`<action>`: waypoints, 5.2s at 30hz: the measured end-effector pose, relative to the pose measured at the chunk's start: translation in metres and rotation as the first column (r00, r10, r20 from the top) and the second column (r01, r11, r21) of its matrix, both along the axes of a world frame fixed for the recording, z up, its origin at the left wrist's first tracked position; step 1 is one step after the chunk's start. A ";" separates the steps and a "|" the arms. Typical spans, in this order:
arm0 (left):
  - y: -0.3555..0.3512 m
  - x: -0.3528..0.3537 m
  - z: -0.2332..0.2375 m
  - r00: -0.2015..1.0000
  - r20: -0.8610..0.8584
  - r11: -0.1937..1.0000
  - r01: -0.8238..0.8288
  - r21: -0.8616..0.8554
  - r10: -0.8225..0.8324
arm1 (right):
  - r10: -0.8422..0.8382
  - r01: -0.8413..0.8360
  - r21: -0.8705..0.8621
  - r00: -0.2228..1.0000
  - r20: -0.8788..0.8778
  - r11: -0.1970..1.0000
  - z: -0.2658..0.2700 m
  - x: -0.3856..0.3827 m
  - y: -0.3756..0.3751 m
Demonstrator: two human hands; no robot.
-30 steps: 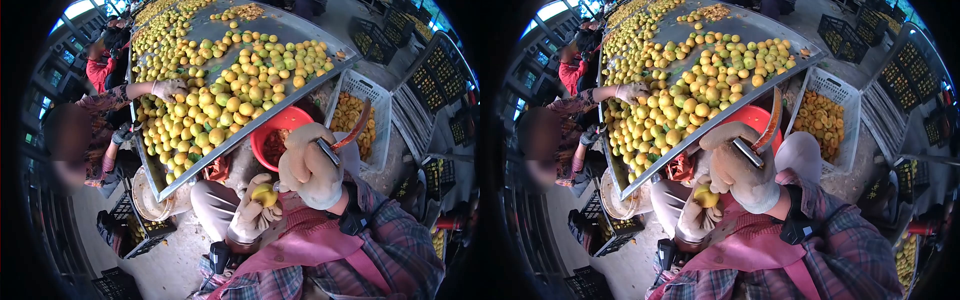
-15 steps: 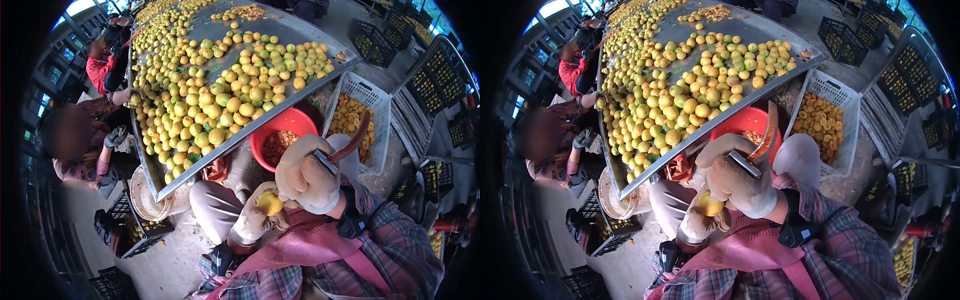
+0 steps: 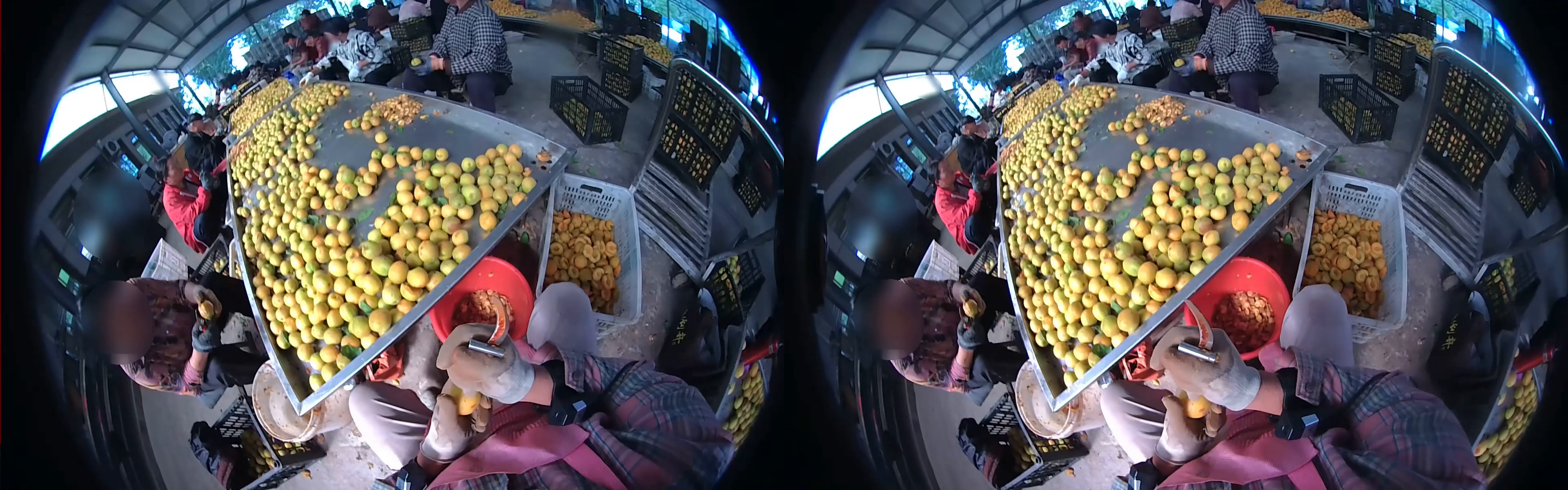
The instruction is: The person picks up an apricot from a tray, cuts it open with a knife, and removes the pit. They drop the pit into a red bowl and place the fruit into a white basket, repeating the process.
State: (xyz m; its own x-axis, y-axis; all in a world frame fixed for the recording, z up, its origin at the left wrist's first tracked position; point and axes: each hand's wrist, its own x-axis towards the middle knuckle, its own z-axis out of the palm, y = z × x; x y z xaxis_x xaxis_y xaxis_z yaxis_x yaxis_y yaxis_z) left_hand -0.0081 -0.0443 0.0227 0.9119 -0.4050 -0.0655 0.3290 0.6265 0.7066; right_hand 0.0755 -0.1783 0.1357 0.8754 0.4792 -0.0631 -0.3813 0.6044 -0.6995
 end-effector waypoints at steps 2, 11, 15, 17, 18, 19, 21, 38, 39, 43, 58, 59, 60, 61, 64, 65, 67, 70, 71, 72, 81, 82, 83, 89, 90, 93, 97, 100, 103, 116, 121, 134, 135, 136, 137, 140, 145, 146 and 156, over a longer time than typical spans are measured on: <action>0.002 -0.002 -0.002 0.975 -0.203 0.900 -0.009 -0.436 -0.088 | 0.013 -0.014 0.001 0.996 0.086 1.000 0.006 0.001 -0.001; -0.007 0.008 0.033 0.892 -0.381 0.958 -0.283 -0.053 0.242 | 0.016 -0.017 0.012 0.995 0.098 1.000 -0.026 0.011 0.012; -0.012 0.006 0.036 0.943 0.064 0.885 -0.330 0.328 0.327 | 0.090 -0.084 -0.083 0.993 0.082 0.993 -0.017 0.011 0.014; -0.015 0.005 0.030 0.915 0.174 0.793 -0.402 0.459 0.363 | 0.149 -0.142 -0.111 0.987 0.064 0.984 -0.037 0.013 0.021; -0.016 0.004 0.026 0.882 0.283 0.677 -0.470 0.567 0.375 | 0.062 0.087 -0.311 0.897 0.437 0.946 -0.060 0.015 0.029; -0.009 0.004 0.014 0.882 0.283 0.677 -0.470 0.566 0.376 | 0.064 0.364 -0.392 0.658 0.750 0.845 -0.072 0.016 0.033; 0.008 0.005 -0.005 0.900 -0.315 0.951 -0.309 0.028 0.302 | 0.377 0.802 -0.328 0.139 0.916 0.499 -0.050 0.013 0.026; 0.021 0.006 0.020 0.827 -0.552 0.989 -0.143 -0.031 0.103 | 0.203 -0.193 -0.081 0.970 0.136 0.978 -0.030 0.012 0.014; 0.018 0.010 0.032 0.710 -0.702 0.977 -0.188 -0.100 0.065 | 0.262 -0.260 0.159 0.965 0.006 0.952 -0.030 0.018 0.012; 0.013 0.002 0.027 0.947 -0.238 0.940 -0.136 0.314 0.217 | 0.117 -0.113 0.055 0.990 -0.076 0.992 -0.014 0.016 0.017; 0.002 0.013 0.002 0.794 -0.112 0.792 -0.564 0.234 0.598 | 0.512 0.890 -0.266 0.043 0.858 0.370 -0.039 0.017 0.045; -0.004 0.009 0.018 0.806 -0.109 0.804 -0.551 0.225 0.582 | 0.514 0.890 -0.267 0.043 0.857 0.370 -0.037 0.016 0.043; -0.012 0.005 0.036 0.766 0.487 0.433 -0.640 0.635 0.419 | 0.387 0.767 -0.331 0.118 0.915 0.550 -0.031 0.013 0.039; -0.009 0.005 0.033 0.766 0.486 0.434 -0.640 0.634 0.420 | 0.267 0.610 -0.345 0.219 0.939 0.713 -0.027 0.010 0.037; 0.015 0.006 0.015 0.883 -0.450 0.923 -0.276 -0.270 0.132 | 0.141 0.204 -0.352 0.653 0.744 0.914 -0.034 0.001 0.037; 0.011 0.005 0.021 0.884 -0.450 0.924 -0.270 -0.271 0.127 | 0.082 0.144 -0.246 0.688 0.721 0.959 -0.037 0.000 0.037; -0.002 0.001 0.037 0.909 -0.058 0.817 -0.343 0.463 0.414 | 0.045 0.378 -0.247 0.469 0.882 0.892 -0.052 -0.004 0.039; 0.022 0.008 -0.008 0.969 -0.235 0.932 -0.158 -0.325 0.082 | 0.054 0.469 -0.178 0.266 0.963 0.865 -0.062 -0.001 0.038; 0.021 0.011 -0.008 0.972 -0.212 0.946 -0.162 -0.280 0.104 | 0.053 0.473 -0.177 0.263 0.963 0.863 -0.054 -0.002 0.035; 0.021 0.012 -0.009 0.974 -0.190 0.957 -0.169 -0.234 0.126 | 0.081 0.360 -0.272 0.466 0.881 0.892 -0.048 -0.005 0.033; 0.012 0.018 -0.011 0.960 0.061 0.943 -0.281 0.180 0.274 | 0.308 0.114 -0.415 0.501 0.809 0.903 -0.033 -0.013 0.021; 0.011 0.019 -0.011 0.955 0.092 0.929 -0.296 0.224 0.283 | 0.303 0.091 -0.391 0.483 0.822 0.916 -0.033 -0.013 0.019; 0.010 0.019 -0.011 0.949 0.124 0.912 -0.314 0.265 0.291 | 0.302 0.091 -0.390 0.483 0.822 0.916 -0.035 -0.014 0.020; 0.006 0.015 -0.010 0.894 0.312 0.753 -0.441 0.489 0.320 | 0.271 0.166 -0.391 0.481 0.833 0.905 -0.051 -0.010 0.028; 0.007 0.014 -0.010 0.884 0.342 0.718 -0.461 0.522 0.319 | 0.236 0.166 -0.366 0.513 0.825 0.916 -0.033 -0.005 0.020; 0.006 0.005 0.000 0.864 0.374 0.636 -0.501 0.587 0.336 | -0.083 0.304 -0.174 0.676 0.732 0.937 -0.023 0.003 0.017; 0.009 0.022 0.080 0.937 0.003 0.910 -0.339 0.240 0.349 | -0.288 0.314 -0.050 0.916 0.280 0.948 -0.009 0.006 0.002; 0.012 0.021 0.079 0.874 0.263 0.755 -0.486 0.440 0.409 | -0.050 0.614 -0.402 0.585 0.809 0.679 -0.050 0.020 -0.005; 0.025 0.027 0.066 0.766 0.567 0.473 -0.637 0.609 0.301 | 0.039 0.051 -0.350 0.968 0.246 0.935 -0.044 0.009 -0.003; 0.030 0.034 0.082 0.551 0.798 -0.133 -0.834 0.535 -0.243 | 0.406 -0.367 -0.442 0.914 -0.009 0.818 -0.032 0.000 0.001; 0.029 0.034 0.084 0.554 0.804 -0.029 -0.827 0.562 -0.218 | 0.520 -0.448 -0.564 0.853 -0.038 0.693 -0.018 0.001 -0.009; 0.009 0.004 0.098 0.949 0.242 0.343 -0.299 0.890 0.201 | 0.428 -0.408 -0.388 0.903 -0.036 0.826 -0.027 -0.015 -0.003; 0.011 0.011 0.073 0.834 0.496 0.321 -0.552 0.770 0.244 | 0.416 -0.408 -0.374 0.907 -0.062 0.833 -0.025 -0.017 -0.002; 0.010 0.015 0.059 0.650 0.707 0.288 -0.759 0.584 0.280 | 0.404 -0.407 -0.359 0.911 -0.088 0.840 -0.024 -0.018 -0.003; 0.008 0.014 0.060 0.650 0.707 0.289 -0.759 0.584 0.279 | 0.402 -0.406 -0.359 0.911 -0.088 0.840 -0.028 -0.018 -0.003; 0.002 0.014 0.062 0.659 0.701 0.244 -0.752 0.612 0.273 | 0.437 -0.420 -0.392 0.898 -0.050 0.819 -0.038 -0.017 -0.003; -0.010 0.008 0.069 0.680 0.661 0.242 -0.732 0.637 0.317 | 0.434 -0.411 -0.406 0.900 -0.037 0.816 -0.040 -0.020 -0.003; -0.009 0.009 0.066 0.684 0.656 0.244 -0.728 0.640 0.321 | 0.436 -0.414 -0.407 0.899 -0.044 0.814 -0.041 -0.021 -0.003; -0.020 0.011 0.062 0.655 0.631 0.356 -0.756 0.550 0.416 | 0.380 -0.368 -0.534 0.920 -0.093 0.761 -0.053 -0.028 -0.003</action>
State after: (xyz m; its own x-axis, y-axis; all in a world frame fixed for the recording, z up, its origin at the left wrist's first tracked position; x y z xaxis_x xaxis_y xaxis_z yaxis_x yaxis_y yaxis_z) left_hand 0.0025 -0.0644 0.0851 0.9031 0.2900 0.3168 -0.2549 -0.2317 0.9388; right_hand 0.0475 -0.1813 0.0830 0.6374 0.6642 -0.3906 -0.4810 -0.0530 -0.8751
